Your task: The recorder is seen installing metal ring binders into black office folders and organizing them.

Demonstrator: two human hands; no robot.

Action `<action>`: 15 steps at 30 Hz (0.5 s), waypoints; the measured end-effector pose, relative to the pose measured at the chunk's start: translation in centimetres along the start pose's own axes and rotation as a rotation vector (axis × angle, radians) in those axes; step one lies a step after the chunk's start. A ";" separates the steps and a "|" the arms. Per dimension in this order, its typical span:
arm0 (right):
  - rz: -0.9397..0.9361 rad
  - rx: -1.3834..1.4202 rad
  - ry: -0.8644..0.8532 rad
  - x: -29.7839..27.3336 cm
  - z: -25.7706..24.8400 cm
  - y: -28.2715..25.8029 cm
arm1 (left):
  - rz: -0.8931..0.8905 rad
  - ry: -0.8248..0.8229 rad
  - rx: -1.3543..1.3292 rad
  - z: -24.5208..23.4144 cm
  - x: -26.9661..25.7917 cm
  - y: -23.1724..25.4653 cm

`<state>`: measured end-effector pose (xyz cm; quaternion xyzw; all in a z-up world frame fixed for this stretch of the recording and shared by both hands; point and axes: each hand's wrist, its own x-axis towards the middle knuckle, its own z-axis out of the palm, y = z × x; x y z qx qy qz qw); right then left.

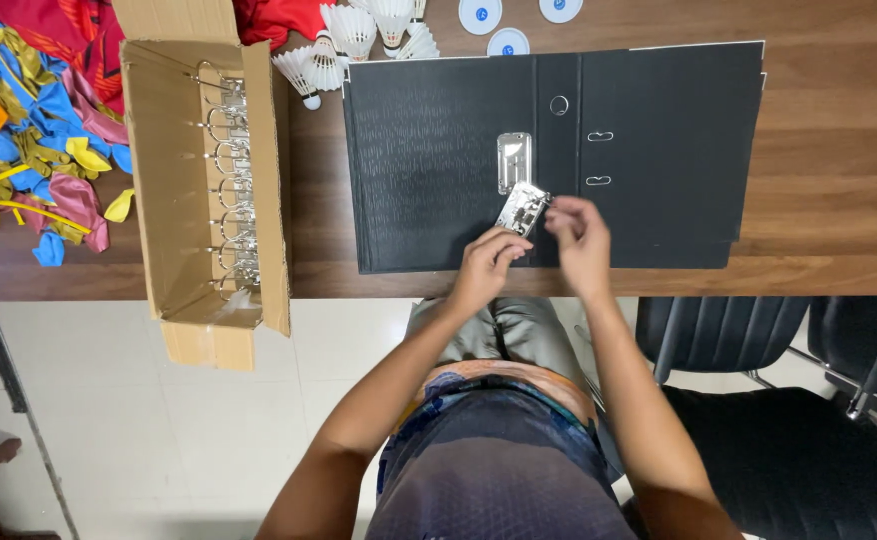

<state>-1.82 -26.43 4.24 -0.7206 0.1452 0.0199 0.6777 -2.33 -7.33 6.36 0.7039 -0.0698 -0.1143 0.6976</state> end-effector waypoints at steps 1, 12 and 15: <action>0.002 -0.001 0.002 -1.3 0.8 -1.7 | -0.002 -0.002 -0.001 0.6 -0.3 0.0; -0.340 -0.587 -0.229 -4.7 2.2 -2.7 | -0.084 0.272 0.037 3.1 -1.7 0.7; -0.218 -0.545 -0.270 -4.4 1.4 -2.1 | -0.089 0.172 -0.118 2.9 -1.7 -1.8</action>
